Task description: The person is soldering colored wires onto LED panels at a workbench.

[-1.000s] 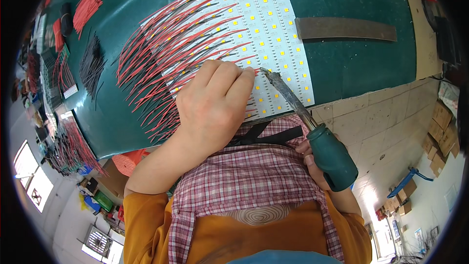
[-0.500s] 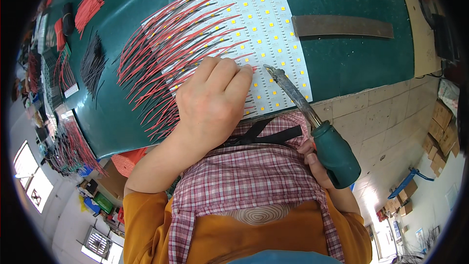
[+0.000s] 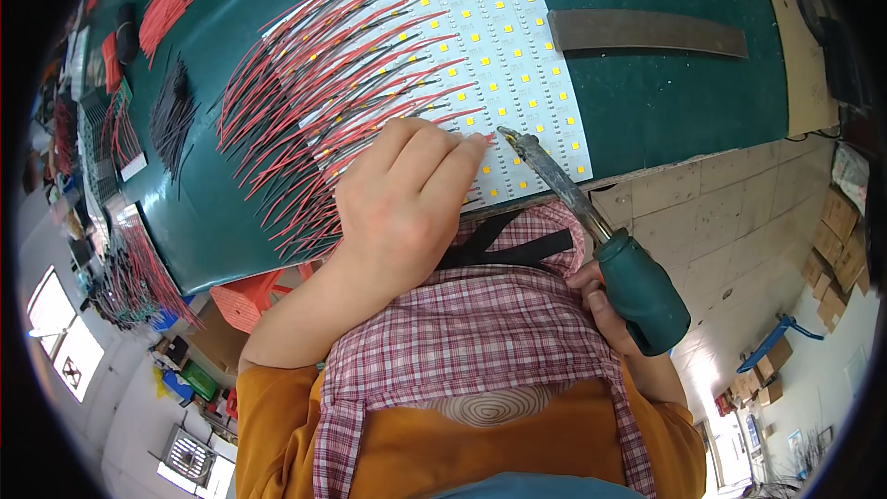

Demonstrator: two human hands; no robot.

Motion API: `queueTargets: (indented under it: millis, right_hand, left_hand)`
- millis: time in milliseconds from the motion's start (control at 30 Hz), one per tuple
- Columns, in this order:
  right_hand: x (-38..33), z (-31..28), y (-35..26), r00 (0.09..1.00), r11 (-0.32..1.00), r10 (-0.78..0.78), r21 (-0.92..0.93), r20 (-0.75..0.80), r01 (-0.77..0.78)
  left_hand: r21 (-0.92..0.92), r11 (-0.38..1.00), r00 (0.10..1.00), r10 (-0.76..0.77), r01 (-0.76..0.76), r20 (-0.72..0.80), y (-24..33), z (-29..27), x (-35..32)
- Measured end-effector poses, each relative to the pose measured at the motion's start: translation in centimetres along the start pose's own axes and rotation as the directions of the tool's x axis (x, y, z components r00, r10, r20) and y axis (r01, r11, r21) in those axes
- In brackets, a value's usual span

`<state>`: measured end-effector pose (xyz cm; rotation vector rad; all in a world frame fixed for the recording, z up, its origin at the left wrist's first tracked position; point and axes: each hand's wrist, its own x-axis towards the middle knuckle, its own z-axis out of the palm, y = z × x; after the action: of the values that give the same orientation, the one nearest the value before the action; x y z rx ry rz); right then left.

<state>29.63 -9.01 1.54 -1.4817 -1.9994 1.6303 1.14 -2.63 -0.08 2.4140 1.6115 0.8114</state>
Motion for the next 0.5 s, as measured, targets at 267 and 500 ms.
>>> queueTargets:
  millis: [267,500]
  right_hand:
    - [0.8,-0.6,-0.8,0.996,0.987,-0.078,-0.137,0.033,0.082]
    - [0.8,0.3,-0.3,0.985,0.984,-0.129,-0.138,-0.118,0.112]
  left_hand:
    - [0.026,0.997,0.995,-0.072,0.07,0.063,0.7,-0.3,0.1]
    - [0.024,0.998,0.995,-0.067,0.065,0.074,0.6,-0.3,0.2]
